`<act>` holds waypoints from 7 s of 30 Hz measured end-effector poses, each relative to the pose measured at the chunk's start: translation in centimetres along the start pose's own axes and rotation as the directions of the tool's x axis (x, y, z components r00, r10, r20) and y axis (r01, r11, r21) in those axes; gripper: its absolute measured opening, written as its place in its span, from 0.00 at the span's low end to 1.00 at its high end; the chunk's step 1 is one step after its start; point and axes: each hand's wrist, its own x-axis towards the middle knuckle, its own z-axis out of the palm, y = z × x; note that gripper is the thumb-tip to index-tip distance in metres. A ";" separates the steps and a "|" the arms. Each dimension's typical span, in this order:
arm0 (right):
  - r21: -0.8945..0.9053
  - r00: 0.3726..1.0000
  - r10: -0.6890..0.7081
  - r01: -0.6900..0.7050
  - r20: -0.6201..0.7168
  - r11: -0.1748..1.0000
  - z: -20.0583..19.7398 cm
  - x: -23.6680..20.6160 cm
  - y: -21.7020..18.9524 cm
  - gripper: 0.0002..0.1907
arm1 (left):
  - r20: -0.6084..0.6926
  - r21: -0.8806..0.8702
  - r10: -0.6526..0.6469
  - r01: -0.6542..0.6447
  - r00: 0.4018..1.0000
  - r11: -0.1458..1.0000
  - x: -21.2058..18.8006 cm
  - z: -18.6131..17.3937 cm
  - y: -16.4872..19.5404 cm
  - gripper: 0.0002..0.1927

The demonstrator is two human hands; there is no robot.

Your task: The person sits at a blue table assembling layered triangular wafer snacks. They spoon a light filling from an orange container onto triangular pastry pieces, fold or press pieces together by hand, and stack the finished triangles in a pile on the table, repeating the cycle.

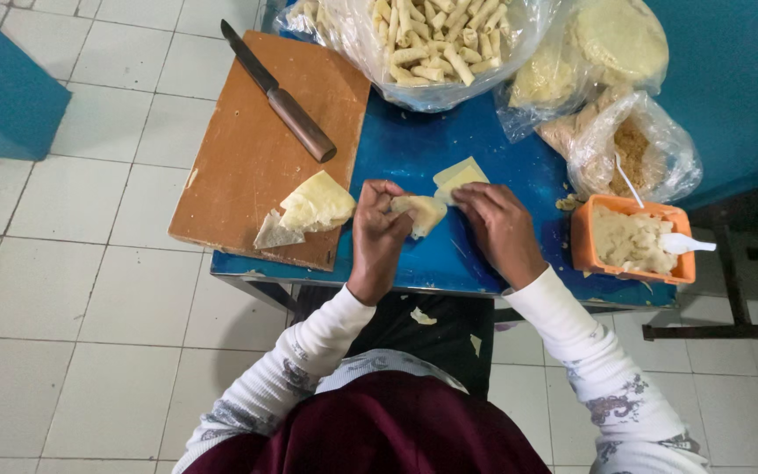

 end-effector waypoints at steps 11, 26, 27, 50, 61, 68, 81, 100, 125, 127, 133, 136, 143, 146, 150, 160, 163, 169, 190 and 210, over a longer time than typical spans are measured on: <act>0.721 0.818 0.466 -0.543 0.338 0.431 0.1 -2.3 2.3 0.08 | 0.062 -0.035 -0.025 0.027 0.998 0.999 1.0 3.1 -1.4 0.21; 0.073 0.959 0.274 -0.269 -0.074 0.960 2.0 -0.1 3.2 0.13 | 0.159 0.772 0.110 -0.193 0.981 0.606 3.3 4.1 -1.1 0.29; 0.079 0.957 0.282 -0.277 -0.070 0.958 2.1 -0.1 3.2 0.14 | 0.170 0.771 0.126 -0.212 0.977 0.601 3.1 3.9 -0.8 0.29; 0.212 0.974 -0.228 0.219 0.017 0.952 8.5 7.0 -9.9 0.09 | 0.028 0.979 0.310 -0.089 0.950 0.182 -2.2 -9.0 10.5 0.16; 0.807 0.905 0.318 -0.404 0.283 0.431 5.9 6.0 -5.5 0.08 | -0.078 0.605 0.163 -0.084 0.984 0.792 -1.3 -4.8 8.4 0.15; 0.487 0.965 0.223 -0.131 -0.136 0.864 1.2 3.8 -8.2 0.09 | 0.007 0.002 0.074 -0.074 0.997 0.997 0.6 -1.6 3.2 0.09; 0.600 0.908 0.417 -0.350 0.029 0.720 1.0 2.0 -5.0 0.06 | 0.071 -0.046 0.061 -0.058 0.996 0.997 1.1 -0.9 0.0 0.05; 0.623 0.902 0.423 -0.378 0.082 0.685 1.2 1.7 -5.5 0.07 | 0.131 -0.051 0.005 0.002 0.991 0.999 1.0 -0.7 0.7 0.11; 0.729 0.880 0.448 -0.411 0.159 0.547 0.9 1.0 -5.3 0.08 | 0.171 -0.195 -0.048 0.081 0.984 0.978 0.9 -1.1 0.1 0.09; 0.719 0.886 0.439 -0.403 0.152 0.566 0.9 0.9 -5.5 0.08 | 0.166 -0.200 -0.051 0.085 0.985 0.976 1.0 -1.1 -0.1 0.09; 0.704 0.869 0.477 -0.422 0.133 0.572 1.5 1.0 -5.4 0.07 | 0.175 -0.187 -0.062 0.095 0.983 0.978 0.8 -1.4 -0.9 0.11; 0.700 0.873 0.475 -0.407 0.109 0.587 1.7 1.4 -5.3 0.06 | 0.167 -0.170 -0.046 0.075 0.985 0.983 1.1 -1.0 -1.1 0.12; 0.586 0.915 0.404 -0.335 0.013 0.738 1.7 0.8 -5.2 0.06 | 0.152 -0.083 -0.045 0.058 0.987 0.995 0.9 -0.9 -1.7 0.11; 0.640 0.895 0.441 -0.375 0.063 0.670 2.0 0.4 -4.7 0.07 | 0.120 0.058 -0.057 0.051 0.991 0.997 1.0 -0.7 -1.3 0.11; 0.864 0.835 0.488 -0.421 0.252 0.275 2.5 0.2 -3.5 0.08 | 0.146 -0.082 -0.065 0.077 0.987 0.994 0.9 -0.3 -0.3 0.10; 0.930 0.840 0.495 -0.335 0.224 0.149 3.7 -0.8 -4.4 0.12 | 0.131 0.088 0.082 -0.094 0.988 0.992 0.6 -0.1 0.0 0.09; 0.935 0.818 0.537 -0.326 0.206 0.138 4.4 -1.1 -3.8 0.10 | 0.139 -0.002 0.002 -0.002 0.990 1.000 0.3 -0.1 0.2 0.09; 0.904 0.717 0.551 -0.343 0.427 -0.255 4.7 -2.0 -0.1 0.06 | 0.188 -0.288 -0.118 0.170 0.975 0.943 0.2 -0.2 0.9 0.10; 0.166 0.946 0.318 -0.303 -0.069 0.938 1.1 -0.9 1.7 0.08 | 0.104 -0.222 -0.120 0.141 0.987 0.965 -0.8 -1.3 1.7 0.08; 0.291 0.928 0.372 -0.355 -0.002 0.888 -2.1 -2.3 -1.3 0.12 | 0.123 -0.181 -0.110 0.131 0.986 0.975 -1.1 -1.6 1.2 0.09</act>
